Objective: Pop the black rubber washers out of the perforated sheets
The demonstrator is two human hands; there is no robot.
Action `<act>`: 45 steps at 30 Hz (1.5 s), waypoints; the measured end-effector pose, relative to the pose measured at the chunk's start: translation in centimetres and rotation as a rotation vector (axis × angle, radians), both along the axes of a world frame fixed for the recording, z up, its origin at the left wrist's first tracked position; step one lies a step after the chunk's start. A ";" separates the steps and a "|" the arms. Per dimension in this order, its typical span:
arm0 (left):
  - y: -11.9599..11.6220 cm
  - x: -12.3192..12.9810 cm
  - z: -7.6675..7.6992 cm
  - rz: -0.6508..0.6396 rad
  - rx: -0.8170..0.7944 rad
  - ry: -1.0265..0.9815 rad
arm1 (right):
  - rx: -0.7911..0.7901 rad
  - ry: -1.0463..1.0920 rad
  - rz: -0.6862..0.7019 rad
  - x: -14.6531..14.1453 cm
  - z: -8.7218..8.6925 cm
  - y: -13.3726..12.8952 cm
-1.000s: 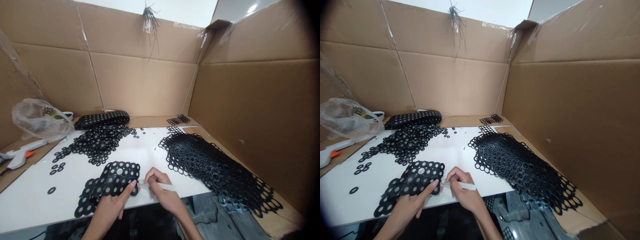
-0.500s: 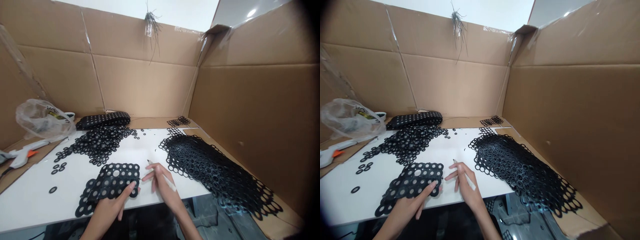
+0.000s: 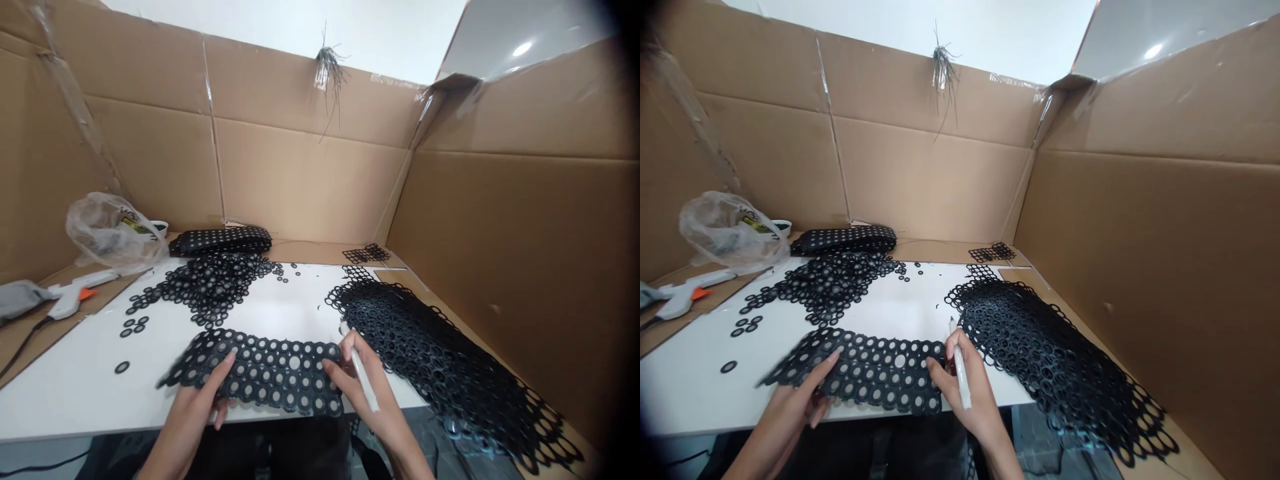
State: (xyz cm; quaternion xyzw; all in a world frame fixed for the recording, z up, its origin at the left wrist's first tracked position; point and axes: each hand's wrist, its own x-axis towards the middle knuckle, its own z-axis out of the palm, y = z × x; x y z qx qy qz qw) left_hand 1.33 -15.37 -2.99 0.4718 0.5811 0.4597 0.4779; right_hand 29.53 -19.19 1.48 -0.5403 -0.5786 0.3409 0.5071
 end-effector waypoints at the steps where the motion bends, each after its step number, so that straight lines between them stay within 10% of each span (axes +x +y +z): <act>1: 0.1 -0.6 -0.1 0.000 -0.020 -0.012 | -0.026 -0.010 0.015 0.3 0.0 -0.1; 10: -0.2 -4.4 1.0 -0.072 -0.108 0.220 | -0.093 -0.205 0.021 3.6 -1.5 0.1; 16: -0.4 -6.5 -0.5 -0.093 -0.159 0.270 | -0.074 -0.359 -0.249 4.5 -0.7 0.2; 33: -0.1 -7.2 -0.1 -0.169 -0.154 0.292 | -0.269 0.118 0.508 -11.9 -0.3 4.0; 45: -0.5 -7.2 0.7 -0.199 -0.109 0.216 | -0.199 0.132 0.502 -13.0 -2.1 4.6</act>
